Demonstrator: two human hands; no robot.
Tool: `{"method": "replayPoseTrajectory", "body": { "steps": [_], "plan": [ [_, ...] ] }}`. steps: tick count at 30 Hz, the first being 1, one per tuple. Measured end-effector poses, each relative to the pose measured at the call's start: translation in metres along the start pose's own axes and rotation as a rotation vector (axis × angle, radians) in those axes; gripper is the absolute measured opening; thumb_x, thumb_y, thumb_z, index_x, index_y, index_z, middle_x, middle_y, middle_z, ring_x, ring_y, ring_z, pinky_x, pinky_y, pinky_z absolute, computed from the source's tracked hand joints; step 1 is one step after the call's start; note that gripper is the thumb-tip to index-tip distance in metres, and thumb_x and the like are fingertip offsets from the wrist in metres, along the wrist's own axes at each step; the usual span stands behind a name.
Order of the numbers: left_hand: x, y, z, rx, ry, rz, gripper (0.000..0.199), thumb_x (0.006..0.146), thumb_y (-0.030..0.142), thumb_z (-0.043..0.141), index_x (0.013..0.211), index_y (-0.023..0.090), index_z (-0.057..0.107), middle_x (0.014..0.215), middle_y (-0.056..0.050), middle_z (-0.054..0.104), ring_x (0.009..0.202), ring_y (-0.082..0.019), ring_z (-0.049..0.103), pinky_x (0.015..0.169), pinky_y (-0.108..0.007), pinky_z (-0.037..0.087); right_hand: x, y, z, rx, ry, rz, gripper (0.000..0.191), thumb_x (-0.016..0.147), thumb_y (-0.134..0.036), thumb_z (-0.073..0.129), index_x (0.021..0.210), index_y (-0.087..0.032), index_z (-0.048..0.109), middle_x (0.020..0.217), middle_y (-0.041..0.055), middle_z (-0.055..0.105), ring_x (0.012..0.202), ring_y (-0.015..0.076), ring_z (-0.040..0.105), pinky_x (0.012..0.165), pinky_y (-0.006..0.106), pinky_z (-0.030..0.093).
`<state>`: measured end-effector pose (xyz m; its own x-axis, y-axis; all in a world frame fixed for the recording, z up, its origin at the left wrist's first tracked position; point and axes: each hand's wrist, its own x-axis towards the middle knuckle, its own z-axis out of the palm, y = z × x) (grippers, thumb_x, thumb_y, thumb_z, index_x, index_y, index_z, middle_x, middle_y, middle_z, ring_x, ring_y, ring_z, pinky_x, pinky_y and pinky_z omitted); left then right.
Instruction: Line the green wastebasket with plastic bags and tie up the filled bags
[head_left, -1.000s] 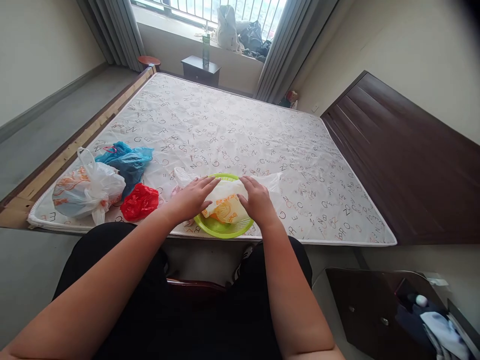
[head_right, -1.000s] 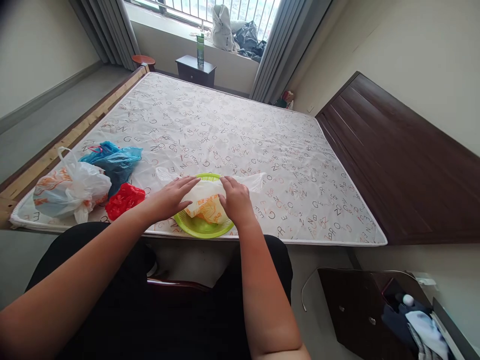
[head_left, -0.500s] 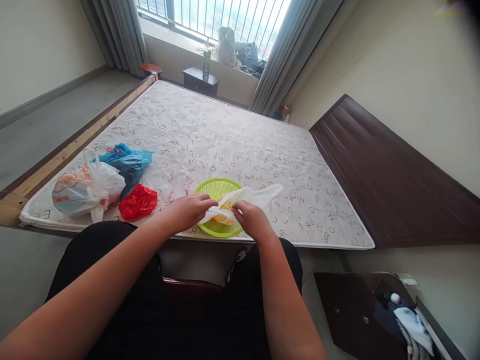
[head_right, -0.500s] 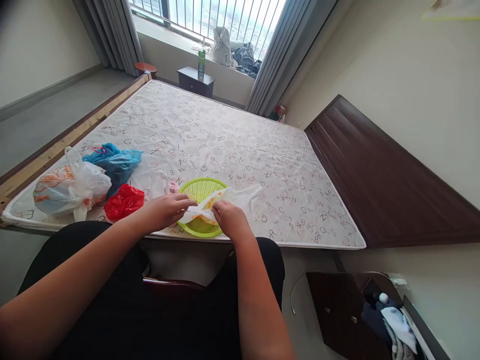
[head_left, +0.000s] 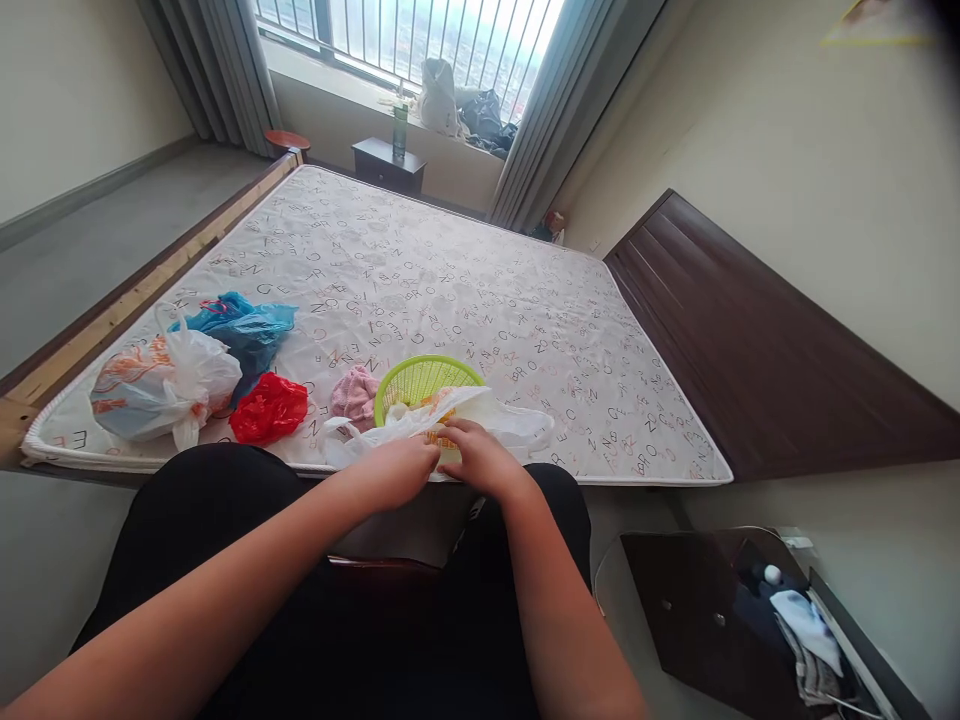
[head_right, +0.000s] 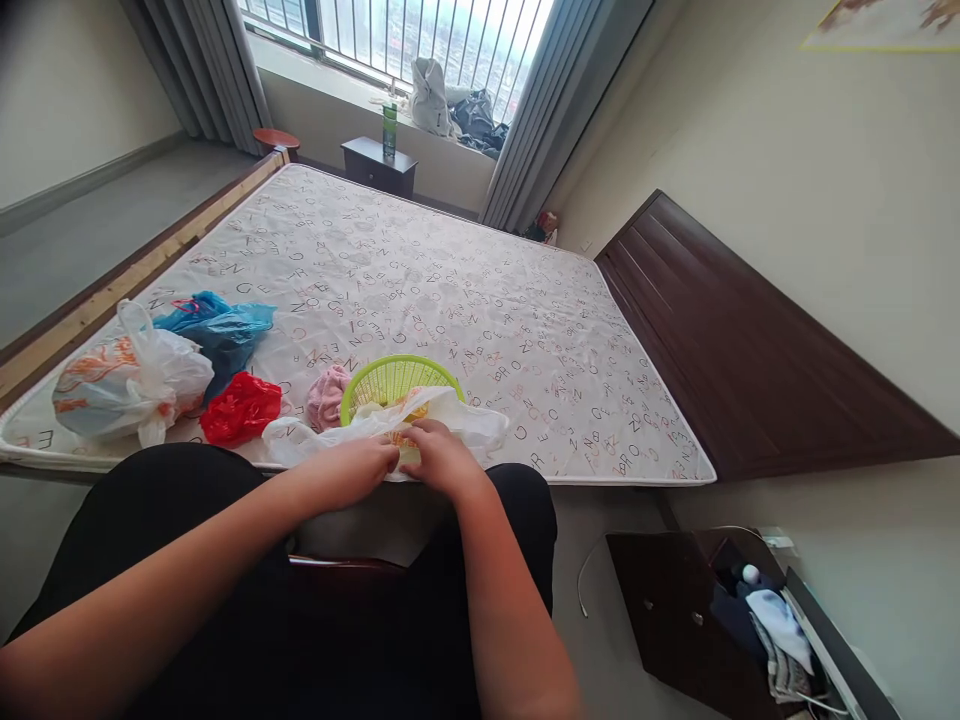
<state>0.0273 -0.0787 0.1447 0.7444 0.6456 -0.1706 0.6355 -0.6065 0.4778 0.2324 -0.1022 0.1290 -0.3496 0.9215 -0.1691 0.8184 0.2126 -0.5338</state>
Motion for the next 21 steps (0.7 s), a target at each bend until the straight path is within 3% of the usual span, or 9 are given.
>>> {"method": "replayPoseTrajectory", "body": {
  "steps": [3, 6, 10, 13, 16, 18, 21],
  "plan": [
    [0.004, -0.006, 0.01, 0.048, 0.042, -0.12, 0.034, 0.091, 0.01, 0.049, 0.117, 0.018, 0.069, 0.102, -0.015, 0.077, 0.09, -0.029, 0.075, 0.079, -0.038, 0.055, -0.001, -0.002, 0.005, -0.037, -0.048, 0.165, 0.057, 0.09, -0.028, 0.076, 0.144, -0.024, 0.061, 0.159, 0.0168, 0.049, 0.153, 0.0341, 0.04, 0.122, 0.054, 0.038],
    [0.008, -0.011, 0.017, 0.108, 0.072, -0.247, 0.031, 0.097, 0.017, 0.047, 0.12, 0.016, 0.068, 0.103, -0.017, 0.077, 0.088, -0.03, 0.075, 0.079, -0.039, 0.054, -0.002, -0.004, 0.012, -0.055, -0.053, 0.369, 0.056, 0.097, -0.036, 0.067, 0.15, -0.024, 0.054, 0.169, 0.0177, 0.034, 0.16, 0.0387, 0.024, 0.12, 0.064, 0.034],
    [0.014, -0.011, 0.02, 0.195, 0.107, -0.341, 0.031, 0.101, 0.031, 0.05, 0.113, 0.011, 0.07, 0.11, -0.019, 0.072, 0.106, -0.033, 0.07, 0.09, -0.042, 0.054, -0.001, -0.004, 0.024, -0.026, -0.051, 0.471, 0.083, 0.094, -0.042, 0.07, 0.164, -0.021, 0.032, 0.176, 0.0153, 0.018, 0.164, 0.039, 0.008, 0.124, 0.061, 0.029],
    [0.019, -0.01, 0.02, 0.256, 0.184, -0.362, 0.033, 0.1, 0.033, 0.051, 0.114, 0.011, 0.072, 0.115, -0.021, 0.069, 0.115, -0.037, 0.064, 0.093, -0.046, 0.053, 0.003, -0.003, 0.033, -0.017, -0.052, 0.467, 0.093, 0.092, -0.046, 0.072, 0.168, -0.023, 0.024, 0.177, 0.013, 0.016, 0.164, 0.0385, 0.005, 0.126, 0.061, 0.025],
    [0.024, -0.014, 0.025, 0.241, 0.279, -0.382, 0.038, 0.099, 0.033, 0.051, 0.125, 0.012, 0.07, 0.137, -0.022, 0.062, 0.134, -0.039, 0.053, 0.104, -0.049, 0.049, 0.006, 0.0, 0.039, -0.009, -0.068, 0.448, 0.097, 0.088, -0.049, 0.076, 0.168, -0.029, 0.025, 0.177, 0.0101, 0.013, 0.164, 0.0386, 0.004, 0.126, 0.064, 0.023],
    [0.027, -0.02, 0.031, 0.189, 0.301, -0.424, 0.048, 0.099, 0.035, 0.052, 0.138, 0.011, 0.063, 0.15, -0.023, 0.053, 0.145, -0.041, 0.042, 0.112, -0.052, 0.044, 0.005, 0.002, 0.041, 0.019, -0.046, 0.429, 0.1, 0.085, -0.049, 0.08, 0.167, -0.029, 0.027, 0.177, 0.0113, 0.013, 0.163, 0.0393, 0.011, 0.126, 0.063, 0.025],
    [0.032, -0.029, 0.042, 0.079, 0.305, -0.509, 0.062, 0.096, 0.038, 0.056, 0.15, 0.006, 0.051, 0.156, -0.028, 0.044, 0.153, -0.048, 0.029, 0.116, -0.061, 0.037, 0.002, 0.006, 0.043, 0.133, 0.011, 0.331, 0.11, 0.076, -0.045, 0.088, 0.167, -0.029, 0.028, 0.172, 0.0142, 0.029, 0.159, 0.0357, 0.029, 0.126, 0.054, 0.029]
  ]
}}
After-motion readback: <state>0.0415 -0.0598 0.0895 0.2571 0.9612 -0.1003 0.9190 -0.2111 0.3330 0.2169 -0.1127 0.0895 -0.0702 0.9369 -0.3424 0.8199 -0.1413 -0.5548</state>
